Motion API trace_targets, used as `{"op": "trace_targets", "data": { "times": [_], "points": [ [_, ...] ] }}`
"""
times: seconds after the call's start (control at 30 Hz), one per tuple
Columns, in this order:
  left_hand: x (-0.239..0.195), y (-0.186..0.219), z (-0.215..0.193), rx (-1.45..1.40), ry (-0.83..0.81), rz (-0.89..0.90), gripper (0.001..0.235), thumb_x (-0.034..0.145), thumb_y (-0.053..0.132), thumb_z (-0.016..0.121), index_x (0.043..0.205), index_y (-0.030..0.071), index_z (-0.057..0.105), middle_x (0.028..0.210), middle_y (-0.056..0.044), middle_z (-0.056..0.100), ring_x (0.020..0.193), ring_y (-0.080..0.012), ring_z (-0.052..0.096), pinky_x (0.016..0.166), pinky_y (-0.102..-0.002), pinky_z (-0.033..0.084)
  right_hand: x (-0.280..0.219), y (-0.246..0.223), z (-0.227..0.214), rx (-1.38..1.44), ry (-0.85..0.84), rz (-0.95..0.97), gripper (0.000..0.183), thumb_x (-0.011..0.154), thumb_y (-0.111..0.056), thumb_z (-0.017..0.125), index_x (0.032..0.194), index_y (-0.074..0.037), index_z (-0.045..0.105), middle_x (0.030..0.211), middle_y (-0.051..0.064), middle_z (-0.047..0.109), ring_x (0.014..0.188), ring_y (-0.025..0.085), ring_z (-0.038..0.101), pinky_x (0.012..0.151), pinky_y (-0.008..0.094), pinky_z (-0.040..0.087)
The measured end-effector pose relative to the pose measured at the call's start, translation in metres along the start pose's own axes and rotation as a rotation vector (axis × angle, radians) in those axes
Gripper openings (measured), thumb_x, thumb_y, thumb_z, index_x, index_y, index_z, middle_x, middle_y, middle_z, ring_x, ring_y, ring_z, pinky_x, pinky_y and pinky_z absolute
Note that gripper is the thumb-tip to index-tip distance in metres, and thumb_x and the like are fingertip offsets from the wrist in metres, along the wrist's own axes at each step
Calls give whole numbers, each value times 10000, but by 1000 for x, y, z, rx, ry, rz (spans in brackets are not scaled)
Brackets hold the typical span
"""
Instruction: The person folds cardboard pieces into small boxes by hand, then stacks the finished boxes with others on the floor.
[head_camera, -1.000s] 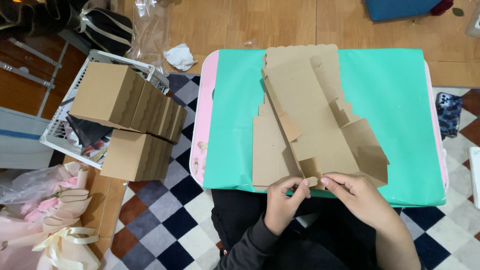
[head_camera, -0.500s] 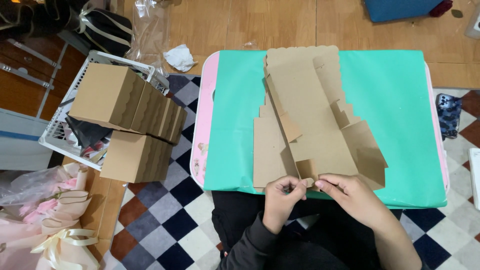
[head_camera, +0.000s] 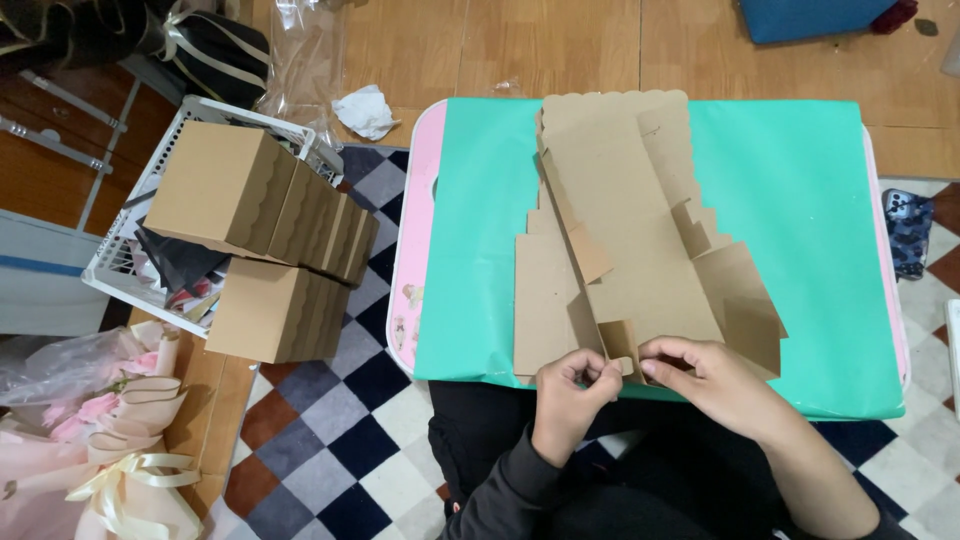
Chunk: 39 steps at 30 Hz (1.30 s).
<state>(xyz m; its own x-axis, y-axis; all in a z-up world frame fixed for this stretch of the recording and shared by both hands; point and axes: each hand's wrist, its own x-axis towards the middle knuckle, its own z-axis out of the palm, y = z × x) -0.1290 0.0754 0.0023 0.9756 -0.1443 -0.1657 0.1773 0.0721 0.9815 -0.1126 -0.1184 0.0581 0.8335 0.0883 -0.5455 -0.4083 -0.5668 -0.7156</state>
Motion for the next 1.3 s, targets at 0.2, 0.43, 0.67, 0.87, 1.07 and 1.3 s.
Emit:
{"op": "trace_targets", "data": {
  "times": [0.2, 0.43, 0.67, 0.87, 1.07, 1.3],
  "points": [
    [0, -4, 3, -178, -16, -15, 353, 978, 111, 717, 650, 137, 589, 599, 29, 595, 582, -51, 504, 650, -245, 460, 12, 13, -1, 46, -72, -79, 188, 979, -192, 671, 920, -65, 796, 795, 3, 720, 778, 97, 609, 757, 250, 478],
    [4, -20, 5, -360, 16, -91, 315, 966, 66, 702, 679, 137, 593, 582, 9, 606, 594, -64, 549, 757, -264, 508, 18, 12, -4, 143, -81, -108, 153, 946, -166, 726, 878, -44, 786, 789, 21, 765, 769, 101, 662, 765, 255, 510],
    [5, -13, -8, -177, -78, -103, 305, 984, 163, 724, 691, 127, 650, 630, 24, 638, 613, -34, 537, 699, -222, 473, 13, -1, -6, 66, -134, -24, 212, 944, -213, 714, 892, -47, 837, 813, 12, 794, 799, 101, 681, 798, 254, 513],
    [1, -4, -14, 140, -67, -20, 335, 997, 263, 699, 683, 160, 645, 591, 73, 623, 568, -22, 486, 608, -237, 419, 21, 0, -7, 43, -199, 20, 213, 958, -224, 692, 941, -62, 828, 844, 15, 808, 820, 97, 693, 799, 251, 523],
    [1, 9, -20, 372, -77, 204, 374, 1044, 311, 620, 710, 146, 650, 651, 51, 646, 587, -83, 551, 594, -279, 422, 36, 7, -4, 101, -252, 6, 123, 944, -117, 676, 920, -36, 765, 881, 49, 831, 802, 112, 677, 770, 260, 505],
    [1, 20, -15, 576, 200, 337, 641, 829, 544, 783, 1096, 30, 508, 947, -78, 519, 814, -219, 522, 735, -337, 454, 43, -4, 16, -48, -211, -128, 90, 855, -50, 631, 858, -117, 692, 785, -20, 685, 717, 99, 567, 700, 247, 445]
  ]
}}
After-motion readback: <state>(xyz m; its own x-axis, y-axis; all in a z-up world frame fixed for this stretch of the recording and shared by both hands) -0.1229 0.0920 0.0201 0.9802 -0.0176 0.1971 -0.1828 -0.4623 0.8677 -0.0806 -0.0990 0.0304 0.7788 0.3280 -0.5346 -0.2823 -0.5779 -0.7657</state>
